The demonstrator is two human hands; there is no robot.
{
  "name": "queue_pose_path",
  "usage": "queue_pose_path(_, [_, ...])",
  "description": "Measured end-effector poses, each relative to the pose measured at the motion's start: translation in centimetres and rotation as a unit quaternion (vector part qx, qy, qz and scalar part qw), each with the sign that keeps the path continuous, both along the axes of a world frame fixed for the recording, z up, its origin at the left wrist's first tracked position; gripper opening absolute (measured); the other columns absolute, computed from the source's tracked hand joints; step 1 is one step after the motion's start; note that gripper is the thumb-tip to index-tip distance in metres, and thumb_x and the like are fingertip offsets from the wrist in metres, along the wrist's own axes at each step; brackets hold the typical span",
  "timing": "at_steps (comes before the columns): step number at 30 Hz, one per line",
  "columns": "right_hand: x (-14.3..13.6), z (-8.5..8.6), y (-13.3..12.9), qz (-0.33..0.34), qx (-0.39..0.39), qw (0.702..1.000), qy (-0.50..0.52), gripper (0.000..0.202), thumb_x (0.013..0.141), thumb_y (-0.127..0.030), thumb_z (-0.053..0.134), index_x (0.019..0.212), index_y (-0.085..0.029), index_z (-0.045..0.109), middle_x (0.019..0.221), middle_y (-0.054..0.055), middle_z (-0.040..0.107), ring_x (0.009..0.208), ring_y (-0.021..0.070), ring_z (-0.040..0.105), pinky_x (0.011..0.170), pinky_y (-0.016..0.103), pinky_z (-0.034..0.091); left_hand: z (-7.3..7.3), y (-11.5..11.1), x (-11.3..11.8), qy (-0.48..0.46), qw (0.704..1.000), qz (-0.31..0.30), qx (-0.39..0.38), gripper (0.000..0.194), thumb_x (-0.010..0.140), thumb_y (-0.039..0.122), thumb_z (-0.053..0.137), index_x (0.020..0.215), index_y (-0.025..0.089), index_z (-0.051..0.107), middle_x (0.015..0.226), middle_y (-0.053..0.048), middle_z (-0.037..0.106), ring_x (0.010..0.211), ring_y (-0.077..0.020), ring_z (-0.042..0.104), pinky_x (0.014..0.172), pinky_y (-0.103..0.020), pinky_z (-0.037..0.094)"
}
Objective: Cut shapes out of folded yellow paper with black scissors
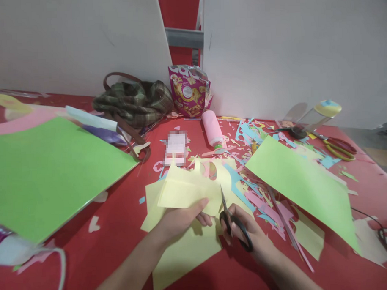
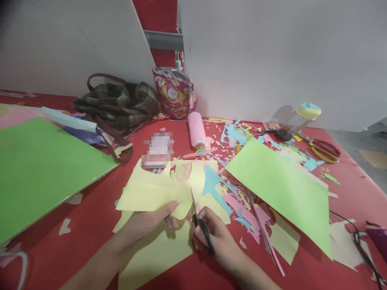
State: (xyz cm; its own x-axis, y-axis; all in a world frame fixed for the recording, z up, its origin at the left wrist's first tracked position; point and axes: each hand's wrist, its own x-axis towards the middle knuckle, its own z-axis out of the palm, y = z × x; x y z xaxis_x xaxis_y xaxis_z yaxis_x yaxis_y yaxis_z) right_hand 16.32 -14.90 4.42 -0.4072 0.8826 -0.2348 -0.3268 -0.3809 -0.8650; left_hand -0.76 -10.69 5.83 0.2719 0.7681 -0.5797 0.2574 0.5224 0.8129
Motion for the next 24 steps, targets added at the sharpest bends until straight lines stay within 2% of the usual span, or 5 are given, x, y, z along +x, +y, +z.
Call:
queue_pose_path(9, [0.3,0.0,0.0,0.017,-0.008,1.0,-0.015,0.031,0.069,-0.042,0.059,0.068,-0.019,0.039,0.062,-0.002,0.048,0.045,0.007,0.042,0.044,0.022,0.033,1.5,0.4,-0.5,0.027,0.999,-0.014,-0.038,0.044,0.072,0.044,0.048,0.041,0.015,0.059,0.043,-0.002,0.059,0.054,-0.0147,0.056,0.068,-0.024,0.043])
queue_pose_path(16, [0.6,-0.1,0.0,0.03,-0.017,0.999,-0.012,0.028,0.07,-0.038,0.059,0.069,-0.018,0.04,0.055,-0.003,0.048,0.042,0.0071,0.043,0.042,0.021,0.034,1.0,0.6,-0.9,-0.01,1.0,-0.019,-0.013,0.037,0.07,0.04,0.051,0.045,0.014,0.058,0.043,-0.002,0.059,0.044,-0.0134,0.054,0.058,-0.026,0.045])
queue_pose_path(24, [0.5,-0.3,-0.2,0.034,-0.039,0.999,0.007,0.027,0.069,-0.036,0.061,0.068,-0.017,0.041,0.051,-0.005,0.047,0.038,0.0058,0.042,0.042,0.021,0.036,1.1,0.9,-1.7,-0.017,0.999,-0.044,-0.006,0.038,0.07,0.039,0.051,0.043,0.013,0.059,0.042,-0.003,0.059,0.044,-0.013,0.054,0.059,-0.025,0.045])
